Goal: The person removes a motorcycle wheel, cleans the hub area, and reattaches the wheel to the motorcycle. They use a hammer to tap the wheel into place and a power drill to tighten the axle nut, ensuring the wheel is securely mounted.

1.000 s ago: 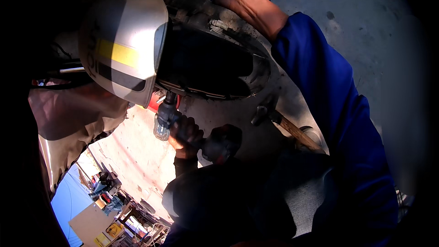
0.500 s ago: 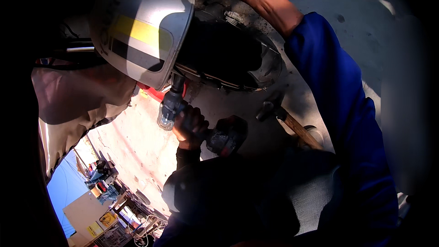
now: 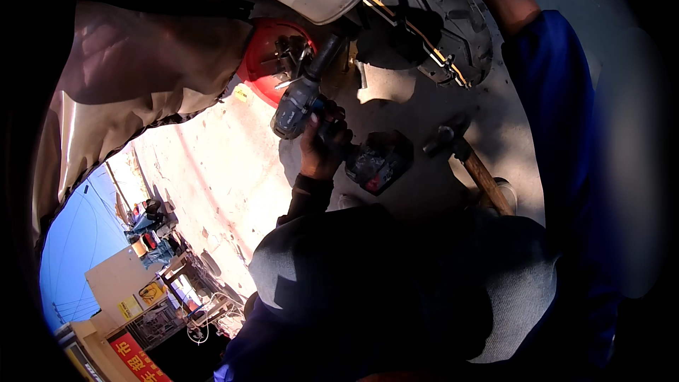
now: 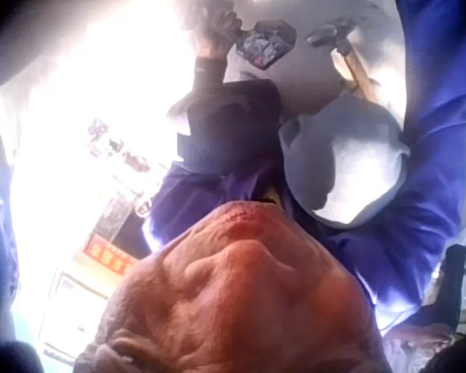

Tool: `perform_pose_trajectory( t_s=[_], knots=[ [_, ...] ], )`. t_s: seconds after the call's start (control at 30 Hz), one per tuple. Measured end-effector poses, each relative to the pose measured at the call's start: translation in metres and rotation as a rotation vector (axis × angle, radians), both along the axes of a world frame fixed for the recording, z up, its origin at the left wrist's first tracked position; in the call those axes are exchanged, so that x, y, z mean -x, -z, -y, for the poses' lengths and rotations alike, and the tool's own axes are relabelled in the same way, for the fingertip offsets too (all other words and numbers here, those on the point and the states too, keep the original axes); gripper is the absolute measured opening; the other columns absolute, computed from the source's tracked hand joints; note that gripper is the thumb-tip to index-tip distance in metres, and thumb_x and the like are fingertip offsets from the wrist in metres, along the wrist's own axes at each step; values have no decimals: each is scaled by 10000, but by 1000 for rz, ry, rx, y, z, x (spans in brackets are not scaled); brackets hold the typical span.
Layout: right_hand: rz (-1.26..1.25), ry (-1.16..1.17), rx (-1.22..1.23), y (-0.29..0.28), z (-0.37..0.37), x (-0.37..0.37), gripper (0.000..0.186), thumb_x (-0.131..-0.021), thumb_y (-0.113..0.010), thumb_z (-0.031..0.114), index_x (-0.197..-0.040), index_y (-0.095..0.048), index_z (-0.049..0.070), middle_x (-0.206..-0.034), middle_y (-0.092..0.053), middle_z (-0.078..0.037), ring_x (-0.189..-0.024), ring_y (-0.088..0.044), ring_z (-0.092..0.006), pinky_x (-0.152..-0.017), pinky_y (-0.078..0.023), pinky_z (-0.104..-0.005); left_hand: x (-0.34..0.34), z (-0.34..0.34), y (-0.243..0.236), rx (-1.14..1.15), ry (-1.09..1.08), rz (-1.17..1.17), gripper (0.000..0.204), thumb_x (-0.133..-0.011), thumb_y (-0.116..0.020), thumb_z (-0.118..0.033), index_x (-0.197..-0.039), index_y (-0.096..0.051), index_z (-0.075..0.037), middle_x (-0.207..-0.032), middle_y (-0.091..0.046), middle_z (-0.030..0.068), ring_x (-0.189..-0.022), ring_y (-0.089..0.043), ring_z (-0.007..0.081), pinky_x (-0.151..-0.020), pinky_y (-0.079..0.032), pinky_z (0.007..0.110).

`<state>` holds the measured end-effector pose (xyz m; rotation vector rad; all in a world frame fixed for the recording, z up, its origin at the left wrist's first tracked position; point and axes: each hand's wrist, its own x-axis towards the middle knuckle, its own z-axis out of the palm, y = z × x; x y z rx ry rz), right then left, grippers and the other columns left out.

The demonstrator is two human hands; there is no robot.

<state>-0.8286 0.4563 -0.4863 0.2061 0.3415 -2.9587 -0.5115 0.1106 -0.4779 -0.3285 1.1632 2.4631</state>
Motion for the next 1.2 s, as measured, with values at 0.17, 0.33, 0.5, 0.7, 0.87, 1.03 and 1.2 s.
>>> perform_pose_trajectory(
  t_s=[0.17, 0.33, 0.5, 0.7, 0.87, 1.03, 1.2],
  knots=[
    [73, 112, -62, 17, 1, 20, 316, -1127, -400, 307, -875, -449, 122, -631, -380, 7, -516, -379, -152, -464, -385, -303, -3, -10, -10, 109, -54, 35, 407, -1016, -645, -440, -1248, -525, -128, -1036, -518, -16, -683, -411, 88, -670, -371, 257],
    [88, 216, -123, 18, -6, 28, 278, -1122, -391, 269, -921, -443, 85, -650, -411, -23, -515, -396, -163, -437, -378, -318, 0, -9, 3, 35, -22, 28, 450, -1017, -650, -425, -1329, -522, -127, -1145, -562, 0, -779, -472, 100, -732, -425, 263],
    [230, 313, -323, -2, 24, 20, 259, -1115, -408, 261, -962, -468, 60, -664, -435, -59, -519, -423, -196, -429, -379, -335, -51, 25, 46, 176, -152, 44, 497, -1018, -656, -365, -1415, -513, -102, -1310, -598, 71, -998, -593, 164, -895, -506, 323],
    [169, 501, -335, 20, -22, 28, 231, -1081, -485, 267, -985, -487, 56, -675, -466, -88, -529, -483, -257, -443, -427, -415, -79, 76, 70, 373, -134, 237, 465, -1002, -672, -310, -1361, -550, -40, -1220, -659, 131, -980, -626, 211, -847, -529, 347],
    [176, 373, -698, 32, -96, -42, 151, -1048, -511, 211, -999, -518, 68, -653, -467, -99, -555, -534, -297, -455, -450, -474, -87, 169, 67, 445, -29, 327, 469, -1023, -640, -357, -1369, -542, -56, -1196, -673, 135, -924, -630, 211, -839, -533, 338],
    [362, 143, -960, 75, -38, -182, 309, -999, -546, 62, -1297, -581, -16, -985, -655, -124, -748, -611, -201, -616, -509, -361, -93, 254, 94, 778, -80, 395, 518, -985, -683, -371, -1338, -565, -10, -1088, -692, 114, -854, -652, 235, -779, -549, 357],
    [254, 26, -1130, 82, 31, -260, 267, -970, -598, 51, -1223, -666, -2, -1100, -707, -126, -1066, -646, -218, -900, -518, -356, -54, 216, 62, 2079, -65, -23, 714, -845, -827, -324, -1381, -520, 34, -1228, -660, 171, -1151, -626, 322, -988, -506, 426]
  ],
)
